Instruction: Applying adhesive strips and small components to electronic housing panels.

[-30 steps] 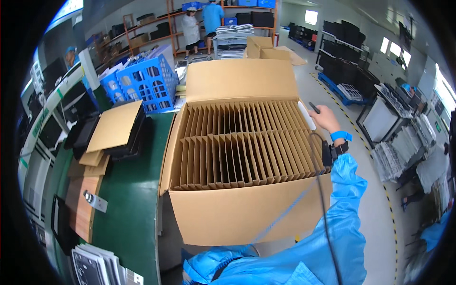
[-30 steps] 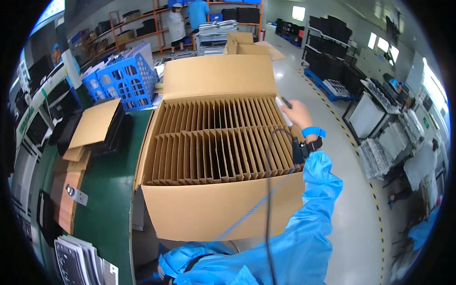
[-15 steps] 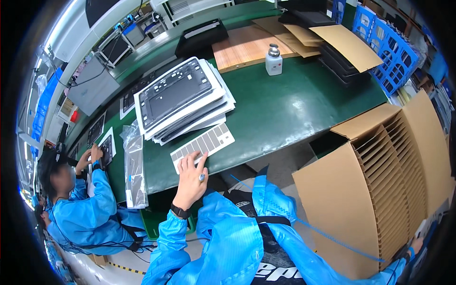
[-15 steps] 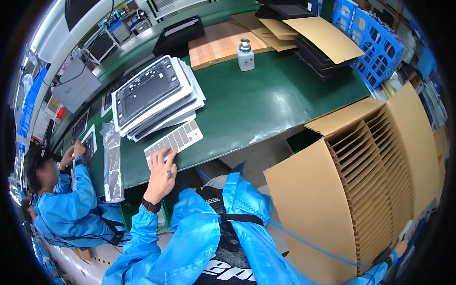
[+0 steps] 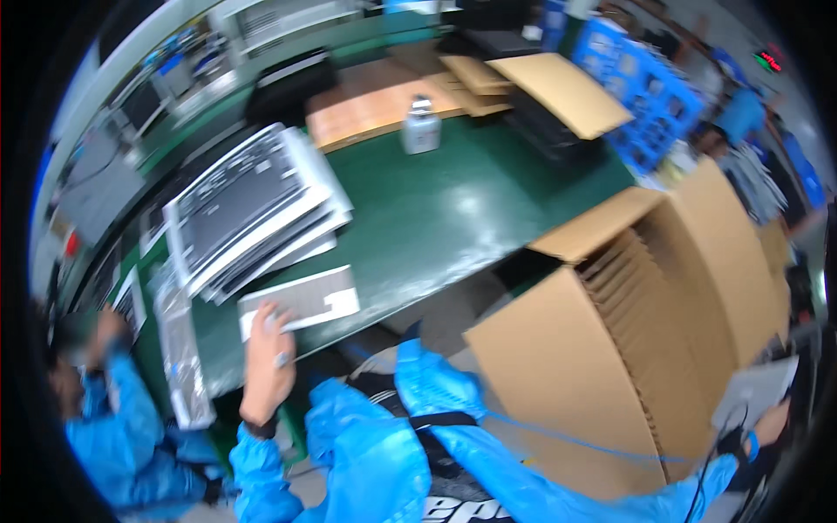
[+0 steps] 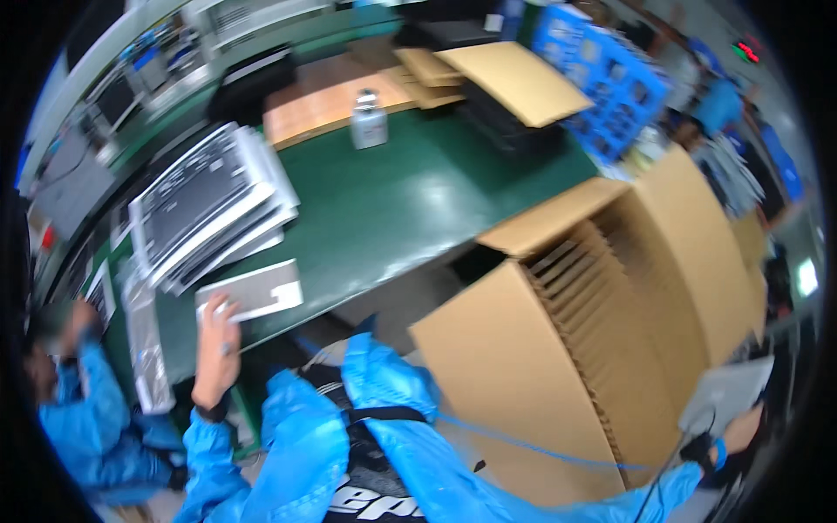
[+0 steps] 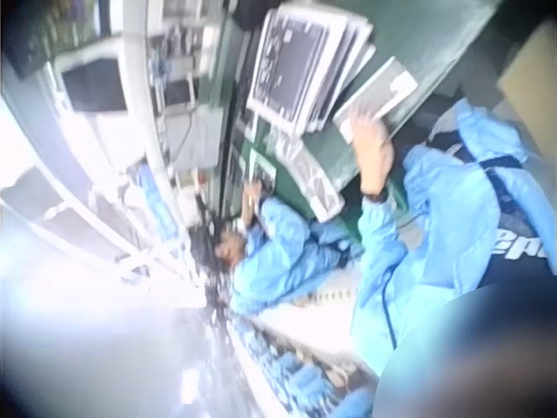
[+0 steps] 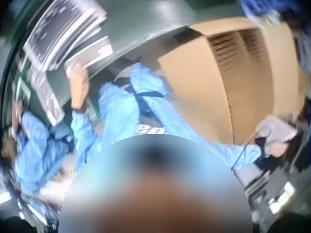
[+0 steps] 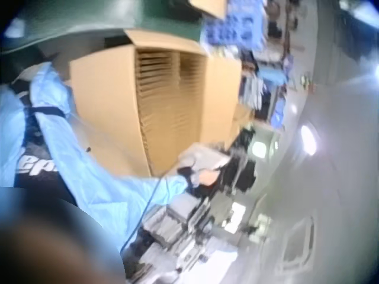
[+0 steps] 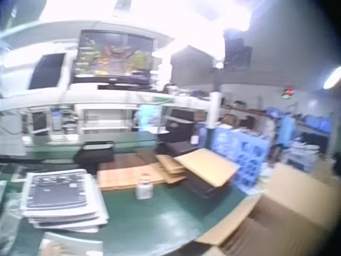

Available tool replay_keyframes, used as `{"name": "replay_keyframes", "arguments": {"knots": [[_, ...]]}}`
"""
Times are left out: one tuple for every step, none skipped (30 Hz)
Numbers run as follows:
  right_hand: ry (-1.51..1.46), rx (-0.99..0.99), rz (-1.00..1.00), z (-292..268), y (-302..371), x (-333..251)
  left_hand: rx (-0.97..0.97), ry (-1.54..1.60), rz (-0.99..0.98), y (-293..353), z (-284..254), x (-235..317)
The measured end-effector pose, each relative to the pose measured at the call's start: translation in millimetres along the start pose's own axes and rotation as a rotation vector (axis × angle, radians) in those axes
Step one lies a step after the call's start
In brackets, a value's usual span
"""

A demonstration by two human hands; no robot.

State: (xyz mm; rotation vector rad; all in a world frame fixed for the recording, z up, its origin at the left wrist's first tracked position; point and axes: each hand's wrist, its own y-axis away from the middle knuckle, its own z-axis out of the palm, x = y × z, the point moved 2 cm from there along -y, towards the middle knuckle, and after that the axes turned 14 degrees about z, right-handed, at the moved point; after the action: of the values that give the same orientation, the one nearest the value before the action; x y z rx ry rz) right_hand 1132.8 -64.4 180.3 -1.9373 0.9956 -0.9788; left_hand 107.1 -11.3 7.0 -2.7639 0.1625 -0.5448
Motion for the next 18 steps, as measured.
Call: {"name": "replay_keyframes", "arguments": {"knots": [[-0.140,-0.062,0.047,-35,-30,-15,0.140,0.212,-0.016,-1,-7,3],[-0.215,-0.222,0.228,-124,-46,-77,0.139,0.293,-0.075,-2,-25,10],[-0.367,-0.066,0.108,-163,-65,-93,0.228,0.531,-0.027,9,-23,-5],[-0.382,-0.031,0.090,-220,-83,-93,0.271,0.852,-0.055,-11,-16,13],[-0.464,0.178,-0.115,-261,-93,-128,0.269,1.117,-0.107,-11,-17,10],[-0.502,0.174,-0.102,-296,-96,-145,0.228,1.382,-0.139,-31,-12,21],[-0.623,0.177,-0.149,-341,-96,-180,0.183,1.532,-0.181,-42,-8,23],[-0.716,0.248,-0.197,-371,-101,-202,0.139,1.679,-0.225,-53,-7,28],[-0.821,0.315,-0.291,-416,-98,-234,0.124,1.830,-0.417,-60,-5,30],[-0.847,0.342,-0.294,-444,-100,-257,-0.038,2.008,-0.402,-67,-6,26],[-1.012,0.304,-0.332,-472,-103,-277,-0.122,2.119,-0.427,-74,-5,24],[-1.184,0.263,-0.376,-494,-104,-295,-0.203,2.222,-0.444,-81,-2,25],[-1.346,0.279,-0.453,-510,-107,-327,-0.232,2.226,-0.411,-83,-6,26],[-1.467,0.358,-0.533,-532,-107,-351,-0.276,2.234,-0.359,-89,-11,26],[-1.542,0.408,-0.568,-551,-104,-372,-0.290,2.290,-0.333,-96,-16,25],[-1.630,0.460,-0.601,-566,-99,-396,-0.295,2.334,-0.300,-109,-21,22],[-1.697,0.502,-0.631,-581,-90,-425,-0.241,2.437,-0.256,-117,-26,13],[-1.749,0.541,-0.657,-595,-81,-447,-0.207,2.541,-0.199,-126,-36,7]]}}
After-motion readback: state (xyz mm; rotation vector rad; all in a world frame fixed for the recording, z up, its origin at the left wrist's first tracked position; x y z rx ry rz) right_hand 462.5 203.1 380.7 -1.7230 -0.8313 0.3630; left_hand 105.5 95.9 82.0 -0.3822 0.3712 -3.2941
